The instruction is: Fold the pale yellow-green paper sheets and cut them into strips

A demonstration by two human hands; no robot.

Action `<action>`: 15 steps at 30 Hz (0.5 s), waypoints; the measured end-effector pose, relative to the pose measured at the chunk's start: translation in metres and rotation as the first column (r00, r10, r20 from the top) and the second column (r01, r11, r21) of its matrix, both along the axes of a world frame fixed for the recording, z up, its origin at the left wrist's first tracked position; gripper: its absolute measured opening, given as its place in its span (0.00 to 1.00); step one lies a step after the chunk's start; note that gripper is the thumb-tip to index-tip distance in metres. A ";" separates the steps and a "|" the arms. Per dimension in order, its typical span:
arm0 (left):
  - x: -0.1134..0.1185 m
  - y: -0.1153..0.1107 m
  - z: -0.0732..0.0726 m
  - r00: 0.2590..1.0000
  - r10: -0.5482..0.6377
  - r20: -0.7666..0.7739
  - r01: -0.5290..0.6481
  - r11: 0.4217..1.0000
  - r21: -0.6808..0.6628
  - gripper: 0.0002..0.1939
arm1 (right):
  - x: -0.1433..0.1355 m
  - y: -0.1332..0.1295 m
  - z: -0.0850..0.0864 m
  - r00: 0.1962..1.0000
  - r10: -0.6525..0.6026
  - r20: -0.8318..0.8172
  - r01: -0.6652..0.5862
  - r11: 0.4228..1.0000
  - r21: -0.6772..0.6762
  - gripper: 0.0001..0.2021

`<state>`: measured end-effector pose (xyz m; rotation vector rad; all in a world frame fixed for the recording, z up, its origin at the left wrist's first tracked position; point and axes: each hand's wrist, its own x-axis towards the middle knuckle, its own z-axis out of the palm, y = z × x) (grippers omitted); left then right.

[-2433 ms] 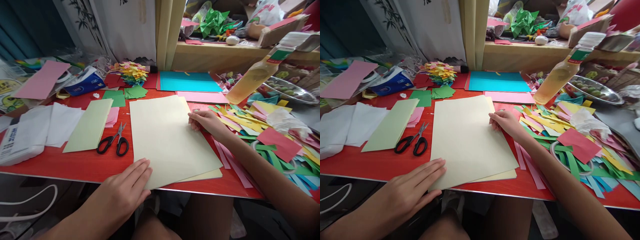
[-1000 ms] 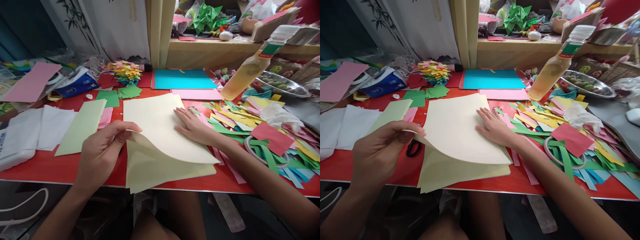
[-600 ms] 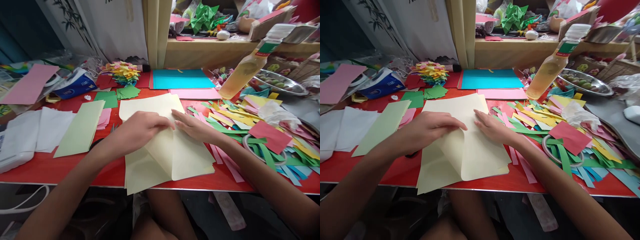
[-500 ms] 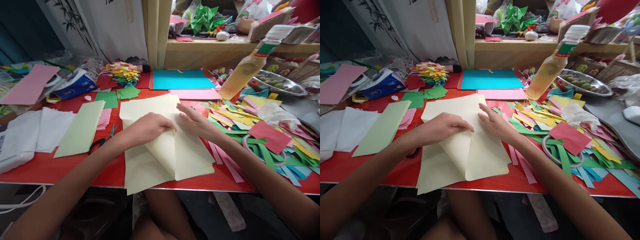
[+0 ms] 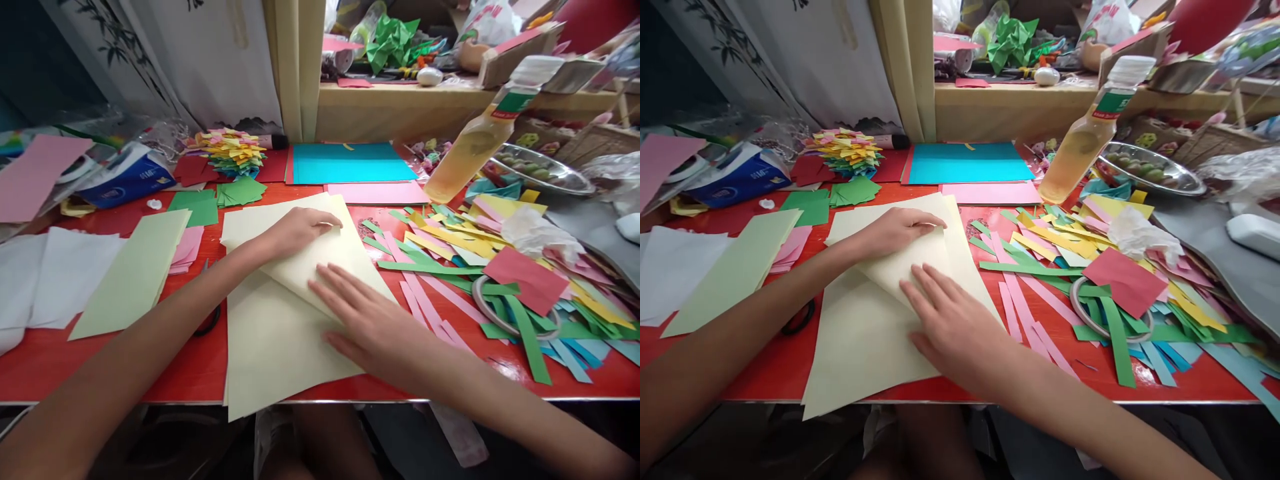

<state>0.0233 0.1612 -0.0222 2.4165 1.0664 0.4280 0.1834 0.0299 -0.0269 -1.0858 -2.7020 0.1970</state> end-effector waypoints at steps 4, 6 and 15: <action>-0.018 0.004 0.009 0.965 0.051 -0.256 -0.089 0.986 -0.138 0.23 | 0.001 -0.009 -0.014 0.999 -0.027 0.042 0.027 1.000 -0.013 0.27; -0.031 0.005 0.016 0.942 0.043 -0.334 -0.114 0.974 -0.198 0.26 | 0.001 -0.009 -0.015 0.998 -0.048 0.038 0.048 0.999 -0.009 0.27; -0.049 -0.008 0.008 0.961 0.168 -0.218 -0.193 0.976 -0.101 0.14 | -0.002 0.007 -0.012 0.997 0.075 0.026 -0.078 0.991 0.111 0.24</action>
